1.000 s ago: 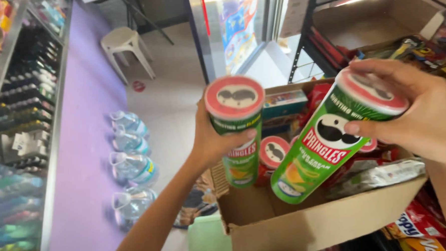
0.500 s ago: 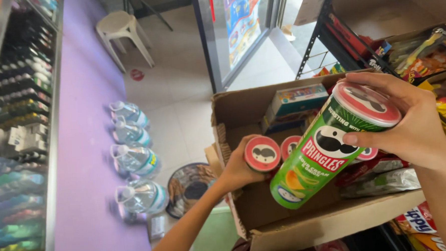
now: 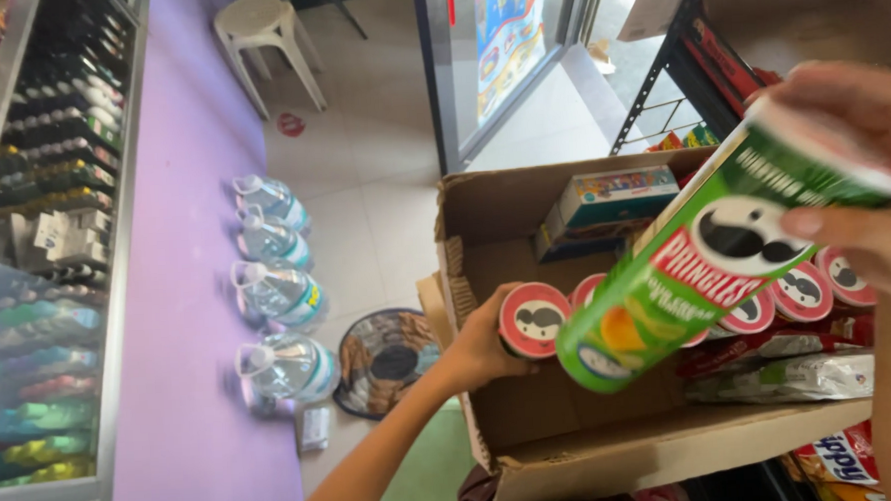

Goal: Organize and restock snacks and instant noodles on grocery store shelves.

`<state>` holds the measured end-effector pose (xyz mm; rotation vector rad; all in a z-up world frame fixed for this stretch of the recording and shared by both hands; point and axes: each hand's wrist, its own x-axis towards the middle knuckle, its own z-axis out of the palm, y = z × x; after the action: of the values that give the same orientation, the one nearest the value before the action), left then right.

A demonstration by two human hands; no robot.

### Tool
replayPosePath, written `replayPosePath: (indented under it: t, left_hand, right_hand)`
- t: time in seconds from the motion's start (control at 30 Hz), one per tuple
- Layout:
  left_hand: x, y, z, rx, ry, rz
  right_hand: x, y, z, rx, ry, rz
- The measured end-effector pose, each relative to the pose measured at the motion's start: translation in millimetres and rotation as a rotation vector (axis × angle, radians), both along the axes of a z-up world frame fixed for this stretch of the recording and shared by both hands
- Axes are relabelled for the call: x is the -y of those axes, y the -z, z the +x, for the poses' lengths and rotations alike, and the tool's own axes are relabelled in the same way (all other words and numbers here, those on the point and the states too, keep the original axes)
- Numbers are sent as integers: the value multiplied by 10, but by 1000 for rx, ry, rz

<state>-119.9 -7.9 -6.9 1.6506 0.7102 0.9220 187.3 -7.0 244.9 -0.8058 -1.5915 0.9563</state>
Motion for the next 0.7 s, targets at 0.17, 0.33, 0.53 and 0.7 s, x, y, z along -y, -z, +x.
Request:
replayPosePath:
  t: [0.17, 0.33, 0.53, 0.7]
  left_hand:
    - [29, -334, -163, -64, 110, -44]
    - [-174, -389, -262, -4, 129, -32]
    - [-544, -707, 202, 101, -53, -107]
    - [-791, -901, 840, -58, 5, -19]
  right_hand:
    - [-183, 79, 380, -51, 67, 96]
    - [-261, 232, 814, -6, 241, 217]
    - [-294, 620, 899, 323, 647, 364]
    - [-542, 1246, 816, 552, 530, 328]
